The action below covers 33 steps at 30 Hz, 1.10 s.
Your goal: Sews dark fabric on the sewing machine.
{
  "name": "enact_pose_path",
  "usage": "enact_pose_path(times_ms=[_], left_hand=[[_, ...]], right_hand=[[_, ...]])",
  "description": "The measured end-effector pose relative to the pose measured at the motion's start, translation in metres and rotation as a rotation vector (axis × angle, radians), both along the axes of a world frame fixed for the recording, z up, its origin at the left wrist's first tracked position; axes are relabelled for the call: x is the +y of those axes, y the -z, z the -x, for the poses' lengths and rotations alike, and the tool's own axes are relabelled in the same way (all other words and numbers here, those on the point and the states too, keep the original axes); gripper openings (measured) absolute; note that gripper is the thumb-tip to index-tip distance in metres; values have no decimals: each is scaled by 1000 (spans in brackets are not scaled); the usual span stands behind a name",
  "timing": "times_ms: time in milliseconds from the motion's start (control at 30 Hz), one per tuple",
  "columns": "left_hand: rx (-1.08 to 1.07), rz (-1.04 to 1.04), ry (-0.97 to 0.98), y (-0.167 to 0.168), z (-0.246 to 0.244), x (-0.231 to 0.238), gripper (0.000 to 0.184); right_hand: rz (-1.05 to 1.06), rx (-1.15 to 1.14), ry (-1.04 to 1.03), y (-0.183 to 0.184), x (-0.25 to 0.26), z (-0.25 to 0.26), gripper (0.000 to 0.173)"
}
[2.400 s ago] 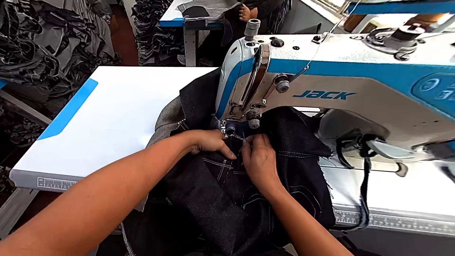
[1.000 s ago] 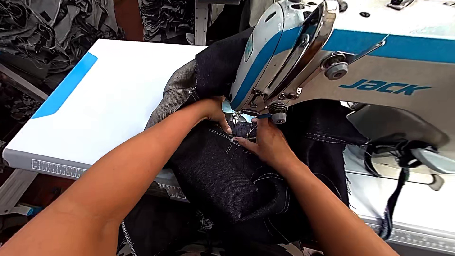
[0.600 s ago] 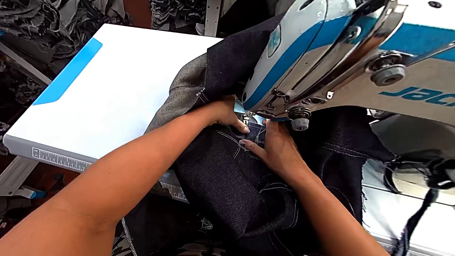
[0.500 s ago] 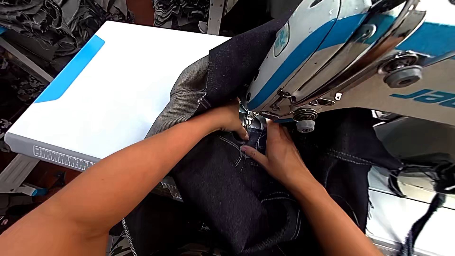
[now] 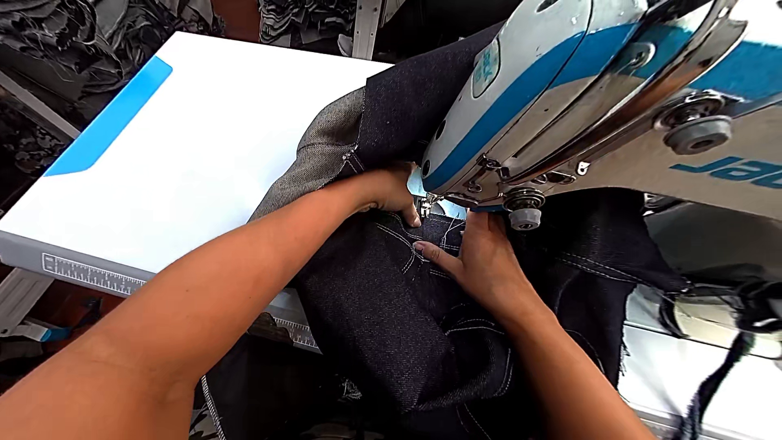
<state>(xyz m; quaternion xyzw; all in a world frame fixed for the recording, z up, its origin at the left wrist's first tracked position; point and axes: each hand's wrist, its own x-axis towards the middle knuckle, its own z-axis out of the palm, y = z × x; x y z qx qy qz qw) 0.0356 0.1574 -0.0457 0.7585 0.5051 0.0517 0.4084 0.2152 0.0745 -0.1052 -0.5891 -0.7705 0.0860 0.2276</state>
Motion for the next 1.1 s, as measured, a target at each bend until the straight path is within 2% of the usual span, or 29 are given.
enact_pose_path(times_ms=[200, 367, 500, 733, 833, 900, 967, 1000, 1100], left_hand=[[-26, 29, 17, 2, 1, 4, 68], [12, 10, 33, 1, 1, 5, 62], [20, 21, 26, 2, 1, 6, 72], [43, 0, 48, -1, 1, 5, 60], [238, -172, 86, -10, 0, -14, 49], [353, -435, 86, -10, -4, -47, 36], [327, -751, 105, 8, -8, -83, 26], [279, -823, 149, 20, -8, -99, 29], [231, -656, 219, 52, 1, -130, 60]], right_hand=[[-13, -2, 16, 2, -3, 2, 85], [-14, 2, 15, 2, -4, 2, 82], [-26, -4, 2, 2, -3, 3, 83], [-27, -1, -4, 3, -2, 3, 83], [-68, 27, -37, 3, -9, -1, 75], [-137, 42, -127, 2, -19, -6, 53], [-182, 24, -256, 3, -30, -12, 29], [-196, 12, -300, 7, -35, -14, 28], [-174, -3, -356, 13, -39, -25, 32]])
